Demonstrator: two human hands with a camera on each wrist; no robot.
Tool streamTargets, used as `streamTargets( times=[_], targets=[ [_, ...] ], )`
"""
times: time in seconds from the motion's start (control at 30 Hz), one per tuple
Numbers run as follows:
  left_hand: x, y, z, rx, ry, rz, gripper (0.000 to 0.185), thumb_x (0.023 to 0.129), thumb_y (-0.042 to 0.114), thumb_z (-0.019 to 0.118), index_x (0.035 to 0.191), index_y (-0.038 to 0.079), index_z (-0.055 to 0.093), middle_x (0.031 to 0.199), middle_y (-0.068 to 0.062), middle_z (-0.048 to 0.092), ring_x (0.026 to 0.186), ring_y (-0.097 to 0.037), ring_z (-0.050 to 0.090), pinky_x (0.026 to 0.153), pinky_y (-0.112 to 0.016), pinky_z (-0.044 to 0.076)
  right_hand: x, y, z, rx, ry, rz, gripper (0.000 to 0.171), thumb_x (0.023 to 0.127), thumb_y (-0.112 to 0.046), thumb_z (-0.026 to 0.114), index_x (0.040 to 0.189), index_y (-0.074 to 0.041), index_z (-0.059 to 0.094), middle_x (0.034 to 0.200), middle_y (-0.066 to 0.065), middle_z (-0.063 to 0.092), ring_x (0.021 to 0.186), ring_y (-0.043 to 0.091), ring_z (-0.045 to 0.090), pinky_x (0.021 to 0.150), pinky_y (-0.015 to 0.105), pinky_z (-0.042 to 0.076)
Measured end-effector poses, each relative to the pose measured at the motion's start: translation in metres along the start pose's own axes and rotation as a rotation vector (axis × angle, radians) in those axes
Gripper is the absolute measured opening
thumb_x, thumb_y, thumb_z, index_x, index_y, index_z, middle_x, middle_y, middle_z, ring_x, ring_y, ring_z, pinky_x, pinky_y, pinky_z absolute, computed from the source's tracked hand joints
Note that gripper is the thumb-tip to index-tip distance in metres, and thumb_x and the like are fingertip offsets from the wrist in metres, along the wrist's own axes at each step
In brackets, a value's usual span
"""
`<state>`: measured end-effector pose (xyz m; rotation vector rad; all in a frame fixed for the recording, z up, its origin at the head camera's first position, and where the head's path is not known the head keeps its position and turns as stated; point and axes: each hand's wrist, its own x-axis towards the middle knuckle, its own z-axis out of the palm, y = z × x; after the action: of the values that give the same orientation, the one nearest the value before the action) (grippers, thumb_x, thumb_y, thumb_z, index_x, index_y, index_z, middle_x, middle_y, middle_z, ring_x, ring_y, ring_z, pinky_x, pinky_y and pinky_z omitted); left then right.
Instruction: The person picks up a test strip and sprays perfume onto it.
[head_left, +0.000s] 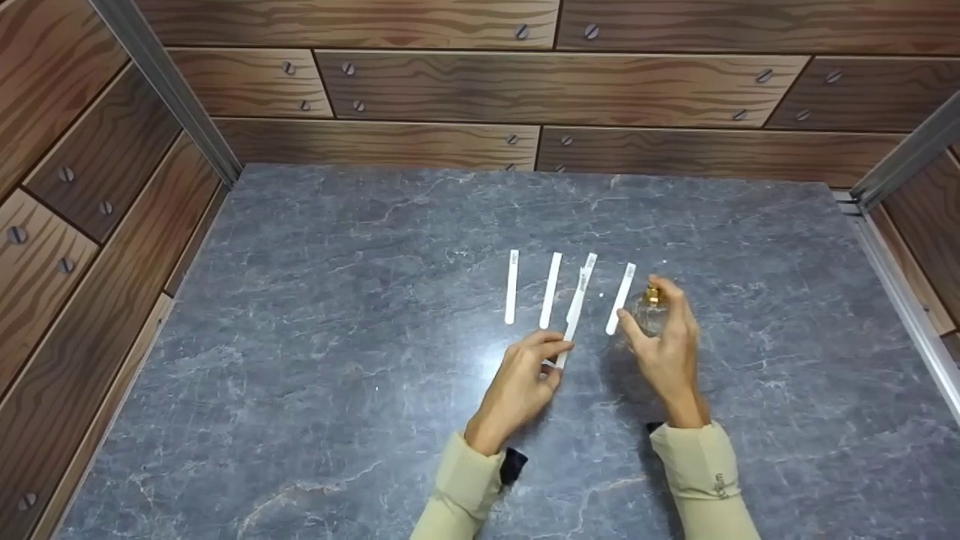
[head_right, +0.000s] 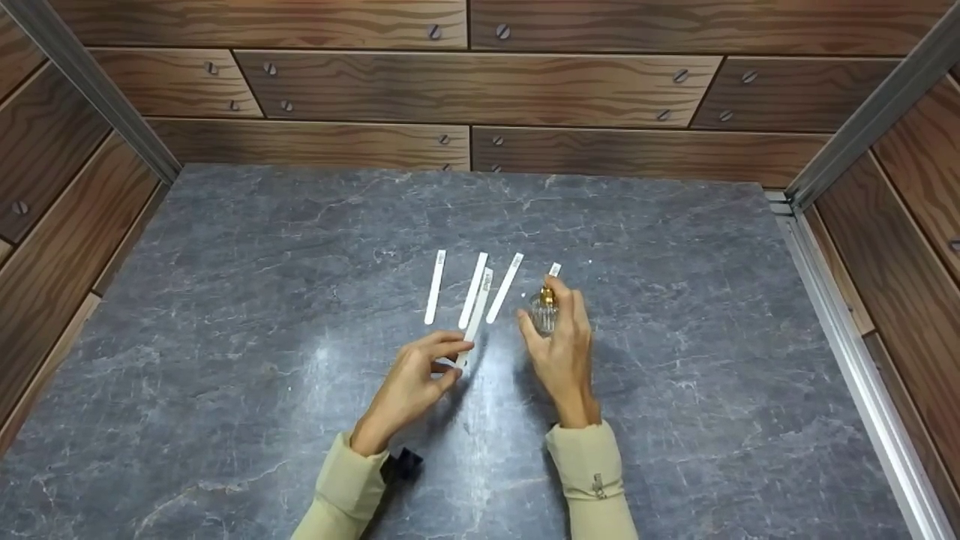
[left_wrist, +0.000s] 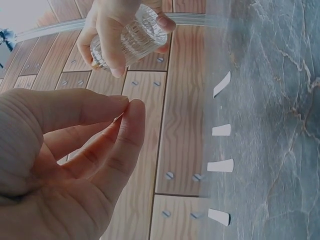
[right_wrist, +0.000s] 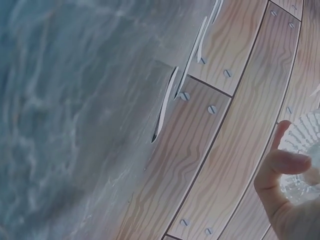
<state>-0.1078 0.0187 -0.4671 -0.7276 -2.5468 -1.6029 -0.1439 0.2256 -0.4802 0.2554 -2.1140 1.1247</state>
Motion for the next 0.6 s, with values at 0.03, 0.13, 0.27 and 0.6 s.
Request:
streamTargets(
  times=[0.03, 0.13, 0.27, 0.6],
  targets=[
    [0.0, 0.0, 0.0, 0.0, 0.0, 0.001, 0.035, 0.085, -0.022, 0.06, 0.117, -0.011, 0.07, 0.121, -0.02, 0.065, 0.098, -0.024, 0.07, 0.076, -0.012, 0.054, 0.0, 0.0, 0.0, -0.001, 0.0, 0.005, 0.056, 0.075, 0.012, 0.08, 0.126, 0.007, 0.055, 0.113, 0.031, 0.063, 0.101, 0.039, 0.059, 0.097, 0.028, 0.042],
    [0.001, 0.0, 0.0, -0.007, 0.003, 0.002, 0.035, 0.085, -0.022, 0.059, 0.117, -0.01, 0.07, 0.12, -0.019, 0.066, 0.098, -0.023, 0.07, 0.076, -0.012, 0.054, 0.0, 0.0, -0.001, -0.005, 0.004, 0.023, 0.057, 0.076, 0.012, 0.08, 0.127, 0.007, 0.055, 0.114, 0.03, 0.062, 0.102, 0.038, 0.059, 0.096, 0.028, 0.042],
    [0.001, -0.003, 0.0, -0.023, 0.008, -0.011, 0.035, 0.085, -0.021, 0.059, 0.116, -0.011, 0.07, 0.121, -0.02, 0.066, 0.099, -0.025, 0.071, 0.076, -0.012, 0.054, 0.001, 0.0, -0.002, 0.006, 0.005, 0.033, 0.059, 0.076, 0.012, 0.08, 0.129, 0.007, 0.055, 0.115, 0.028, 0.063, 0.103, 0.036, 0.059, 0.098, 0.026, 0.042],
    [0.009, -0.005, -0.014, -0.054, 0.055, -0.028, 0.035, 0.084, -0.022, 0.059, 0.118, -0.015, 0.067, 0.125, -0.024, 0.063, 0.099, -0.03, 0.07, 0.078, -0.015, 0.055, 0.003, 0.005, -0.006, 0.003, 0.034, 0.044, 0.061, 0.073, 0.013, 0.083, 0.128, 0.007, 0.056, 0.115, 0.026, 0.064, 0.1, 0.037, 0.059, 0.097, 0.022, 0.041]
  ],
)
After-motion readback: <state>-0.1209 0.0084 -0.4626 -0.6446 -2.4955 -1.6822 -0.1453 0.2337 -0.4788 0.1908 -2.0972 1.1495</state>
